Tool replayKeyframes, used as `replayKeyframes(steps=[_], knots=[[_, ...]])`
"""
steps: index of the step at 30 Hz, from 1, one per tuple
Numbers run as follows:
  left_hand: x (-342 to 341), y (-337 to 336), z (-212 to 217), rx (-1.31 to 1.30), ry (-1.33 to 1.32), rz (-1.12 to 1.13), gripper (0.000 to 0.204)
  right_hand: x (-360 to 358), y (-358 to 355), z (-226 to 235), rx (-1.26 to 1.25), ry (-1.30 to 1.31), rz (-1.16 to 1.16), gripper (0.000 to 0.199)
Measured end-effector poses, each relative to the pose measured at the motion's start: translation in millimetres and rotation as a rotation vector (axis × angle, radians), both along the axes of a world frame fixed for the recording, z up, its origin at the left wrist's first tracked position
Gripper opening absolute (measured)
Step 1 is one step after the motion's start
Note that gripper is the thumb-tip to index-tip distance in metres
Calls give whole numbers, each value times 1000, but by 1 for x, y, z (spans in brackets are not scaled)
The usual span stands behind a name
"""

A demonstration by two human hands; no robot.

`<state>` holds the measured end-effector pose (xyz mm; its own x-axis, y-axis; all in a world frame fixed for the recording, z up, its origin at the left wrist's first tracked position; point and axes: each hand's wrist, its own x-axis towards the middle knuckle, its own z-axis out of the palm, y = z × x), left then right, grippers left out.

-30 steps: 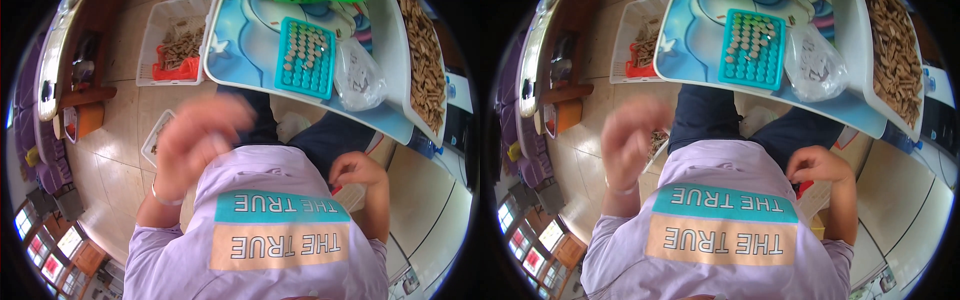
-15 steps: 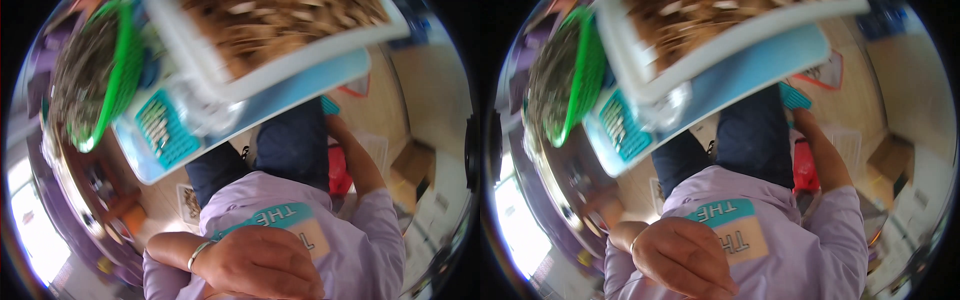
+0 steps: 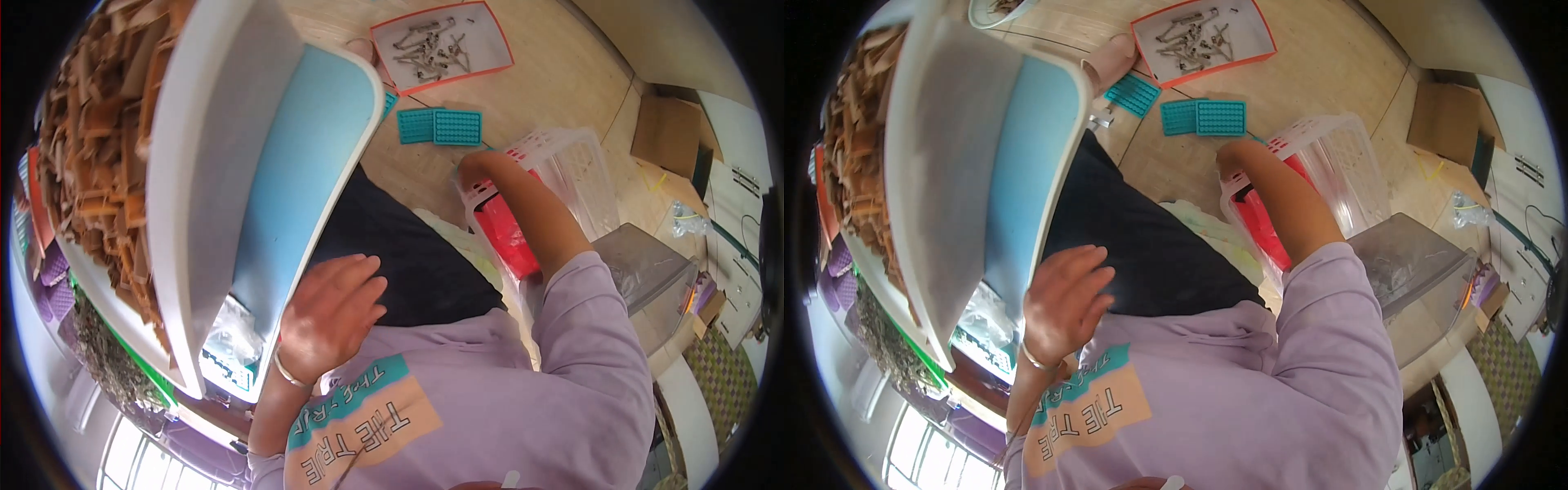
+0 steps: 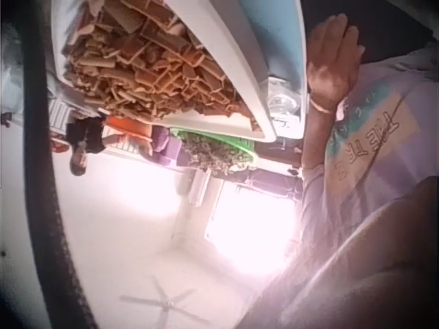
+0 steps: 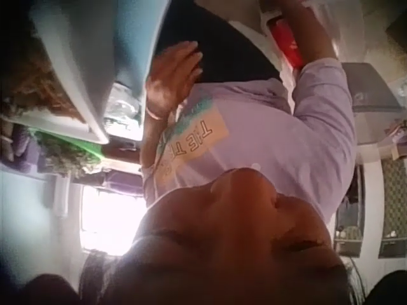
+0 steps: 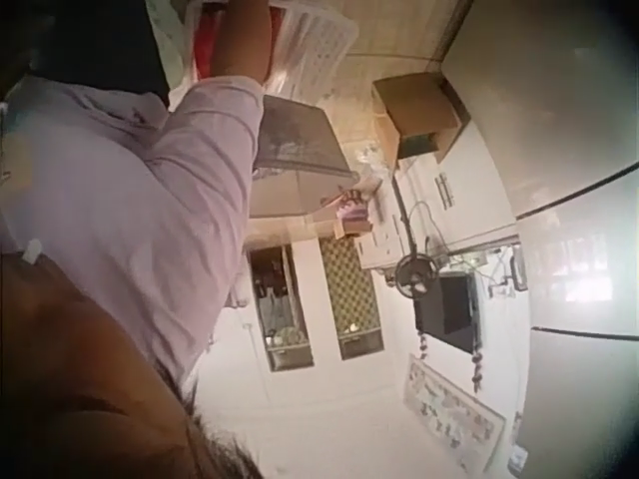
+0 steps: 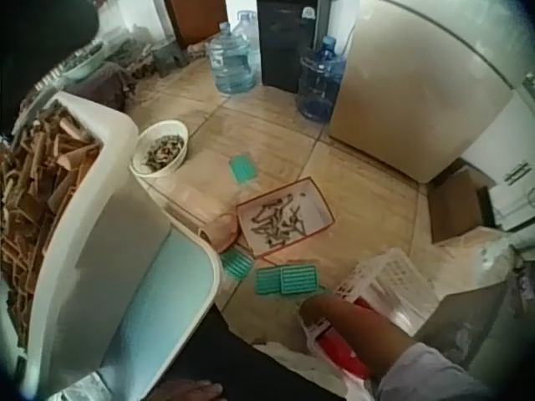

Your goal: The person assembles cylindrical components by inserting wires, LED lights, and metal pieces into cardboard tubes by hand, then gathers and packs the materials and trays into storage containers on the floor.

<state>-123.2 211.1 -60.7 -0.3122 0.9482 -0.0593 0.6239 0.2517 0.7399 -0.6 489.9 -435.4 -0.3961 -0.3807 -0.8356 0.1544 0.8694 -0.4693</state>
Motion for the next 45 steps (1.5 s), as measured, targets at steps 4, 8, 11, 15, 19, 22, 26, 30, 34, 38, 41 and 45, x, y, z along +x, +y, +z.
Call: replayKeyframes(steps=[4, 8, 11, 15, 19, 22, 26, 30, 34, 38, 41, 45], knots=[[26, -17, -51, -60, 284, -2, 25, -13, 41, -37, 298, -3, -336, 28], [35, -24, -85, 42, 431, 56, 22, -14, 53, -48, 482, 29, -575, 27], [32, -22, -86, 60, 469, 45, 23, -4, 24, -58, 591, 152, -817, 42], [31, -23, -89, 103, 519, 49, 25, -10, 48, -67, 428, 10, -671, 53], [27, -20, -91, 86, 499, 28, 25, -18, 58, -73, 266, -148, -738, 53], [27, -16, -94, 126, 493, 25, 26, -22, 69, -52, 124, -37, -681, 55], [29, -17, -93, 136, 483, 16, 25, -24, 91, 9, 25, 355, -753, 54], [28, -17, -92, 145, 481, 27, 24, -4, 110, 128, 59, 440, -665, 53], [29, -16, -89, 118, 486, 24, 23, 57, 127, 161, 117, 376, -419, 47], [28, -13, -88, 99, 485, 8, 25, 84, 121, 143, 302, 586, -305, 23], [28, -11, -87, 108, 498, -5, 26, 96, 120, 134, 295, 716, -318, 16], [29, -14, -86, 113, 503, 2, 25, 104, 133, 130, 300, 661, -335, 14]])
